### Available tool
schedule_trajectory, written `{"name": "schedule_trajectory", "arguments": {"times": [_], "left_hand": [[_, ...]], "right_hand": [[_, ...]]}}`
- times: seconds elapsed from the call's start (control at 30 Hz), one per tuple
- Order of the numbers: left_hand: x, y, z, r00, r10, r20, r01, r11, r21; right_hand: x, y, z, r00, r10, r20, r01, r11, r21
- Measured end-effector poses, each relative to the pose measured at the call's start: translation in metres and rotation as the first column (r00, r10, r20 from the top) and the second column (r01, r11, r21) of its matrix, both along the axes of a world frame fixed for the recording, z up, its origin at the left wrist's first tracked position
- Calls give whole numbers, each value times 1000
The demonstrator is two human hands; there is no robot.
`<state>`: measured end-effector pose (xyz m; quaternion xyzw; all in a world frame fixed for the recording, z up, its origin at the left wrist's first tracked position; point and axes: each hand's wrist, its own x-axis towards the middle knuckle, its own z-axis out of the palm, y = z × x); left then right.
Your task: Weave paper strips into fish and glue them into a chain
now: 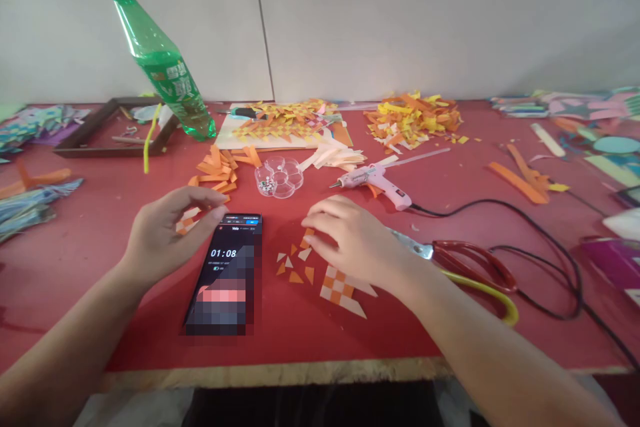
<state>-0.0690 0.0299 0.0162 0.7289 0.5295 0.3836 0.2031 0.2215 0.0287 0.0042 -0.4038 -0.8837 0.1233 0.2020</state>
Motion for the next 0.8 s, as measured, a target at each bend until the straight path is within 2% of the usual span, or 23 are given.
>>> {"name": "schedule_trajectory", "arguments": {"times": [0.1, 0.17, 0.3, 0.43, 0.53, 0.63, 0.8], "left_hand": [[5, -3, -7, 999, 28, -32, -26, 997, 75], [6, -4, -9, 997, 22, -78, -15, 995, 97], [4, -2, -10, 986, 33, -161, -23, 998, 65], [2, 0, -8, 969, 59, -241, -68, 997, -30], [2, -3, -4, 937, 6, -348, -20, 999, -36], [3, -7, 1, 908, -26, -419, 15, 999, -31], [4, -11, 3, 904, -40, -426, 9, 997, -76]], "right_hand": [[7, 2, -4, 983, -153, 102, 148, 987, 57], [10, 2, -7, 968, -203, 151, 192, 978, 82], [9, -2, -11, 967, -170, 191, 164, 985, 46], [0, -8, -9, 990, -68, 127, 67, 998, 17], [-2, -6, -12, 986, -132, 103, 122, 987, 105], [4, 0, -18, 964, -215, 155, 187, 967, 174], [6, -2, -17, 975, -171, 140, 162, 984, 70]]}}
